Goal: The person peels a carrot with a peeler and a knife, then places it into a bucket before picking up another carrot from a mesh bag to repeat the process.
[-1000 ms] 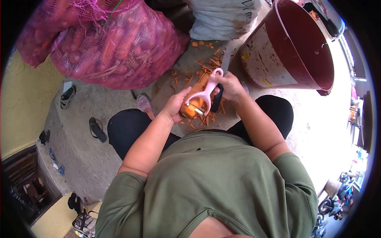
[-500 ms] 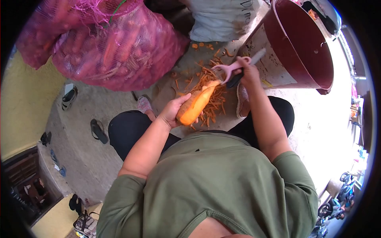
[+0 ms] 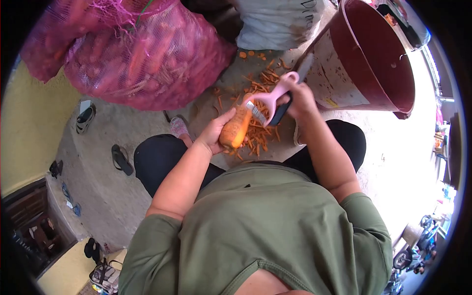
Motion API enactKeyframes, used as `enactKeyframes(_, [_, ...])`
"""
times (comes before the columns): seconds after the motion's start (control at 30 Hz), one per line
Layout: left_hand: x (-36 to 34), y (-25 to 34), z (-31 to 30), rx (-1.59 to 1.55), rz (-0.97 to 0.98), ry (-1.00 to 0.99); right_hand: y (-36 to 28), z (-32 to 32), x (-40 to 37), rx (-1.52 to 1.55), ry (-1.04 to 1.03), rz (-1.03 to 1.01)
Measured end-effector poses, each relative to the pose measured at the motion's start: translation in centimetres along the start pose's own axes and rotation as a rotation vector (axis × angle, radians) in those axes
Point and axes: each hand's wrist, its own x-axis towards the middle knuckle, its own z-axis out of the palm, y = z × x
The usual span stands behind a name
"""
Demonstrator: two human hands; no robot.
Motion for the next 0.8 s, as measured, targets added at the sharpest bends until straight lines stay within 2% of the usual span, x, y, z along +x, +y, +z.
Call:
enactKeyframes(0.07, [0.2, -0.2, 1.6, -0.06, 0.018, 0.056, 1.6, 2.0, -2.0, -0.084, -0.165, 0.129])
enactKeyframes(0.13, [0.6, -0.3, 1.8, -0.08, 0.004, 0.069, 3.0, 2.9, -2.6, -0.191, -0.32, 0.118])
enactKeyframes(0.23, [1.2, -1.0, 0.9, -0.082, -0.007, 0.075, 3.8, 1.2, -0.4, -0.136, -0.161, 0.17])
enactKeyframes(0.27, [0.9, -1.0, 0.7, -0.038, -0.028, 0.032, 3.2, 0.6, 0.2, -0.042, -0.12, 0.134])
enactKeyframes(0.3, [0.6, -0.9, 0.4, 0.007, -0.05, -0.013, 2.5, -0.3, 1.1, -0.054, 0.087, 0.081])
enactKeyframes(0.33, [0.3, -1.1, 0.2, 0.052, -0.073, -0.058, 1.7, -2.3, 2.5, -0.04, 0.112, 0.013])
enactKeyframes(0.37, [0.3, -1.4, 0.0, 0.066, -0.091, -0.055, 1.2, -4.4, 4.1, -0.091, 0.176, -0.115])
enactKeyframes(0.4, [0.2, -1.4, 0.4, 0.061, -0.069, -0.031, 0.2, -4.9, 4.5, -0.257, 0.328, -0.126])
enactKeyframes(0.47, [-0.3, -0.9, 1.5, 0.052, -0.023, 0.015, -0.1, -5.6, 4.6, -0.067, 0.291, -0.226])
enactKeyframes(0.53, [0.0, -0.8, 0.5, 0.04, -0.006, 0.049, 0.0, -2.3, 2.7, 0.098, 0.16, -0.105])
enactKeyframes(0.6, [0.1, -0.8, 0.6, -0.019, 0.0, 0.092, 0.9, 1.2, -0.3, -0.039, 0.035, 0.007])
enactKeyframes(0.67, [0.3, -0.8, 1.9, -0.121, -0.003, 0.136, 2.1, 2.4, -2.3, -0.116, -0.302, 0.086])
enactKeyframes(0.7, [0.3, -0.9, 2.0, -0.121, -0.012, 0.128, 2.3, 1.8, -1.9, -0.085, -0.253, 0.09])
enactKeyframes(0.77, [0.1, -0.8, 0.8, -0.023, -0.023, -0.043, 2.7, 0.1, 0.0, -0.02, -0.16, 0.098])
enactKeyframes(0.8, [0.0, -0.7, 0.5, 0.027, -0.026, -0.127, 2.0, -0.3, 0.7, -0.028, -0.03, 0.057])
